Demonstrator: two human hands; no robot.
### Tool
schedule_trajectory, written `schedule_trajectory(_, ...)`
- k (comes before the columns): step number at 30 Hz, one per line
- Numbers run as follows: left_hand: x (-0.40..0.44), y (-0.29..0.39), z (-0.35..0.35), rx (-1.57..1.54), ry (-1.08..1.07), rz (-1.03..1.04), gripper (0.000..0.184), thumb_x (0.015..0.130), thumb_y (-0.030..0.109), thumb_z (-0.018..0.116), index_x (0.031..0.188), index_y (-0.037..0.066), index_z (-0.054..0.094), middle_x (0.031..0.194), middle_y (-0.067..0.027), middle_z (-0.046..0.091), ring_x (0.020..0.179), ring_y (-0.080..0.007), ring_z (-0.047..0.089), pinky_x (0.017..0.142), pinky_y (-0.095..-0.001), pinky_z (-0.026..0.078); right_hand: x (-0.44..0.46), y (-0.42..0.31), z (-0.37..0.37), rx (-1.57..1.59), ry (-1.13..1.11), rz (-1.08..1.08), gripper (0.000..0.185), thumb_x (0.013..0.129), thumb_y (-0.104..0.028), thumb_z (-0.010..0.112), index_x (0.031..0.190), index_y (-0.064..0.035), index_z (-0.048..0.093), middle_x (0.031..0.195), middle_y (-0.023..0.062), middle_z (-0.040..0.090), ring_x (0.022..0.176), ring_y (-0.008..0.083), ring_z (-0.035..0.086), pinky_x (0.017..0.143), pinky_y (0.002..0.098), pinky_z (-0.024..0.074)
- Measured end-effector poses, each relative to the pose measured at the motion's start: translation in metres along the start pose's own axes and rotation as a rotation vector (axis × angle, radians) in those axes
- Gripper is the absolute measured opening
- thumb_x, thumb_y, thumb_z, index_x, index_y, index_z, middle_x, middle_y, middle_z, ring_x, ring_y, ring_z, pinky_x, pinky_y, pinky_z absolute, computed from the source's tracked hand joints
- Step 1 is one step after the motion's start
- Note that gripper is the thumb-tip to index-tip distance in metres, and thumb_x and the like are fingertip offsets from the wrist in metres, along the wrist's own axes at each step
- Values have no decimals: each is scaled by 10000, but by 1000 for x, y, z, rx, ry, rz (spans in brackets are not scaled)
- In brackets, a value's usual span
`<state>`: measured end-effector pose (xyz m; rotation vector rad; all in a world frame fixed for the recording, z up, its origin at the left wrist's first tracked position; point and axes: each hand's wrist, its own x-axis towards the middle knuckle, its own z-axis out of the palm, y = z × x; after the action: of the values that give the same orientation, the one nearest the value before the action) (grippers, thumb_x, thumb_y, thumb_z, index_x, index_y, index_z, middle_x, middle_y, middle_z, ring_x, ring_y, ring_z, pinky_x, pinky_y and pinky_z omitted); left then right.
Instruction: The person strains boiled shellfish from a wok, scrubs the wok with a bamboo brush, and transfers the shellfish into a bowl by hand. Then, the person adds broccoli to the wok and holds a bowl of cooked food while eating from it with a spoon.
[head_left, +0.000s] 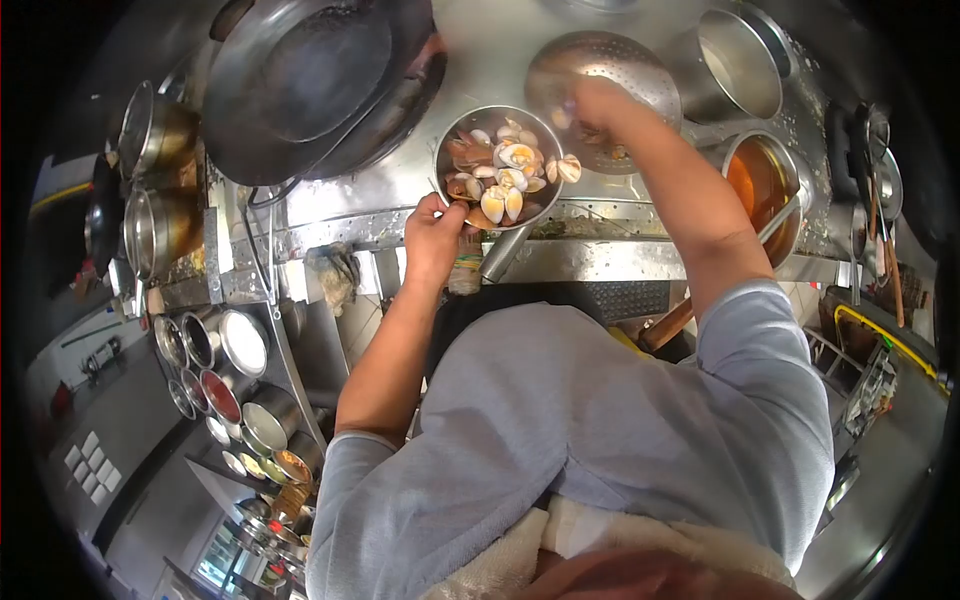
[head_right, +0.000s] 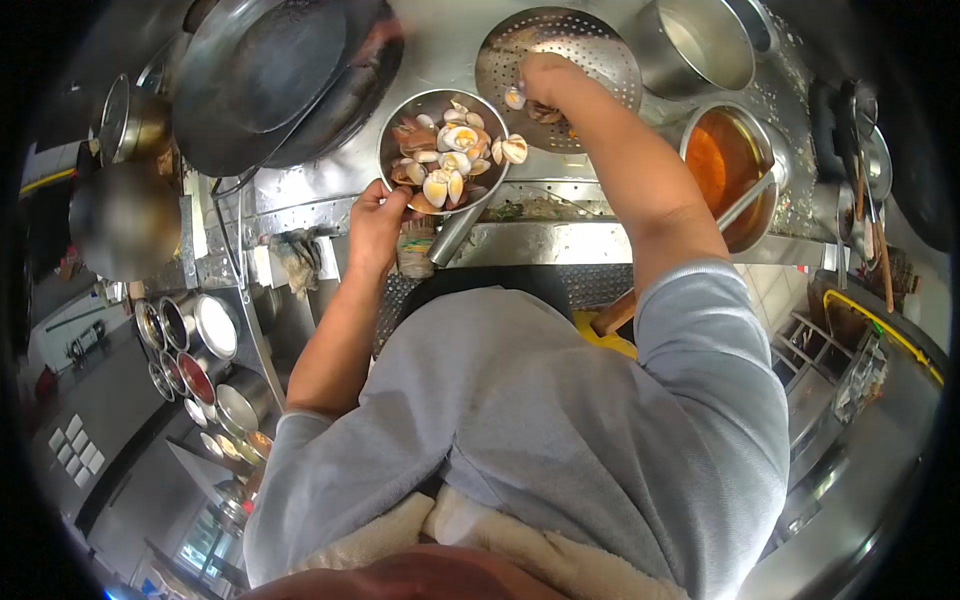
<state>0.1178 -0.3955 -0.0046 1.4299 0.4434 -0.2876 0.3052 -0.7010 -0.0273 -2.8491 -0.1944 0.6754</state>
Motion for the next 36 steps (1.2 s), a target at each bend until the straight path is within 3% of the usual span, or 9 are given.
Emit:
schedule_trajectory(5,1,4,-7,97,-11,-65,148,922,95,647,814,24,575,882,-94,680,703,-140,650,671,-285,594,-20,-5,-43,244,-19,93,332,867,-316,686,1059,-48,724,991,185,719,980,311,699,798,417,540)
schedule_trajectory(12,13,9,12,41,-45,0,166,922,97,648,794,26,569,875,-101,679,694,-136,650,630,-264,586,-79,-50,-104,565,-92,-221,435,855,-368,732,1168,-67,704,955,147,727,843,274,700,748,374,541)
schedule_trajectory(15,10,13,14,36,-24,3,148,914,76,626,810,-12,570,821,-106,682,684,-159,676,629,-268,565,-69,-24,-67,268,-175,17,455,843,-271,750,1260,-110,663,936,143,724,820,287,675,778,361,532)
schedule_trajectory(18,10,5,9,33,-16,6,148,910,76,628,806,-14,572,812,-106,680,689,-156,675,626,-270,558,-38,33,9,-200,45,-530,411,849,-206,700,1237,-94,620,991,159,682,846,305,673,768,410,542)
schedule_trajectory(21,6,4,7,35,-26,9,142,906,75,628,809,-14,573,810,-110,679,686,-157,677,634,-269,559,-26,40,0,39,-72,-368,371,829,-139,672,1198,-123,646,1047,165,674,901,326,669,782,414,537)
schedule_trajectory(22,7,3,6,27,-22,4,139,904,75,629,812,-13,574,809,-112,679,685,-157,678,633,-267,558,-40,17,-30,214,-214,-17,360,797,-144,694,1152,-97,672,1098,154,680,1001,303,655,857,412,520)
schedule_trajectory(25,12,2,7,17,-22,1,133,901,76,633,822,-16,578,809,-115,680,686,-156,678,634,-265,557,-39,46,-37,220,43,-160,362,746,-179,744,1083,-83,657,1079,109,704,999,267,664,872,340,518)
schedule_trajectory(33,23,20,31,39,-73,-7,120,895,77,638,877,-39,611,795,-90,674,666,-144,658,630,-256,553,-108,-16,-116,843,24,-263,452,866,-279,734,1219,-34,592,1157,58,648,1053,138,604,877,303,493)
schedule_trajectory(36,31,21,38,55,-110,23,156,882,96,644,792,-14,580,772,-85,660,667,-144,655,627,-267,545,-117,-43,-118,861,-55,-231,349,911,-251,702,1172,-31,626,971,20,636,858,108,601,732,256,487)
